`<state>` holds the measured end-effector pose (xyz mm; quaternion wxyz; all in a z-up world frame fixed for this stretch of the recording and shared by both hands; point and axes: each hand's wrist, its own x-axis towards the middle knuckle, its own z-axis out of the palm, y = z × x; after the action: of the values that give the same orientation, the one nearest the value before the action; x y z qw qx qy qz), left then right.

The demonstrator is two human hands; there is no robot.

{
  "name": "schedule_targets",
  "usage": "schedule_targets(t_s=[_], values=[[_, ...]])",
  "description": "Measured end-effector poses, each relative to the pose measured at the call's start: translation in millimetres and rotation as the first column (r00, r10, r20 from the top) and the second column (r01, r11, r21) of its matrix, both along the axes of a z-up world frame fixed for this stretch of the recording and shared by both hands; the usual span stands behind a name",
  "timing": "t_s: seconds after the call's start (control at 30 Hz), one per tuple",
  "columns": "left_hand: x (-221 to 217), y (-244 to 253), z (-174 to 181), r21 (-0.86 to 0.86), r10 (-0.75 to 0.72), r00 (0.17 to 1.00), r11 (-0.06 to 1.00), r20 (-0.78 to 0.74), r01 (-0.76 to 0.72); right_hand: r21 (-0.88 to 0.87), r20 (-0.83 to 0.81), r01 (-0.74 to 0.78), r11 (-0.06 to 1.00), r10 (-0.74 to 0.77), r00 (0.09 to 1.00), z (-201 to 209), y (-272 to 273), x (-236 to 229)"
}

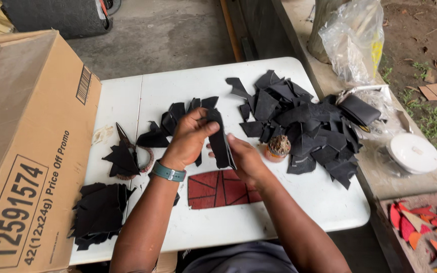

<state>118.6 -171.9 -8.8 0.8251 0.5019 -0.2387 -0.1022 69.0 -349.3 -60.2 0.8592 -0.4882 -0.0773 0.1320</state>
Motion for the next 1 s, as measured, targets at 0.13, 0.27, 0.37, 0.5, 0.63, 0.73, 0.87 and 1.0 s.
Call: schedule_targets(t_s=[0.13, 0.27, 0.37, 0.5, 0.63, 0.73, 0.87, 1.0], values=[[-26, -21, -8, 0.119, -0.039, 0.999, 0.992, 0.019, 0.037, 0.185, -0.099, -0.128, 0.974, 0.148, 0.984, 10, -33, -55], [-44, -48, 0, 0.163, 0.009, 1.0, 0.986, 0.017, -0.012, 0.219, -0.126, -0.076, 0.973, 0.105, 0.986, 18, -48, -65], [-59, -59, 2, 0.226, 0.112, 0.993, 0.969, -0.033, -0.102, 0.222, -0.032, 0.001, 0.975, 0.006, 0.999, 19, -57, -66], [-71, -65, -9, 0.289, 0.21, 0.976, 0.94, -0.065, -0.183, 0.158, -0.009, 0.007, 0.987, -0.005, 1.0, 18, -63, -66], [-74, -54, -20, 0.155, 0.142, 0.98, 0.974, 0.14, -0.164, 0.089, -0.023, 0.06, 0.994, -0.058, 0.998, 12, -66, -72], [-79, -46, -23, 0.235, 0.15, 0.984, 0.957, 0.096, -0.169, 0.152, 0.011, 0.065, 0.986, -0.067, 0.998, 9, -70, -71], [-86, -40, -23, 0.14, 0.08, 0.996, 0.987, -0.037, -0.074, 0.189, -0.023, 0.089, 0.978, -0.086, 0.996, 10, -71, -78], [-99, -38, -9, 0.09, -0.037, 0.997, 0.995, -0.072, 0.043, 0.143, 0.009, 0.104, 0.984, -0.107, 0.994, 17, -70, -84]])
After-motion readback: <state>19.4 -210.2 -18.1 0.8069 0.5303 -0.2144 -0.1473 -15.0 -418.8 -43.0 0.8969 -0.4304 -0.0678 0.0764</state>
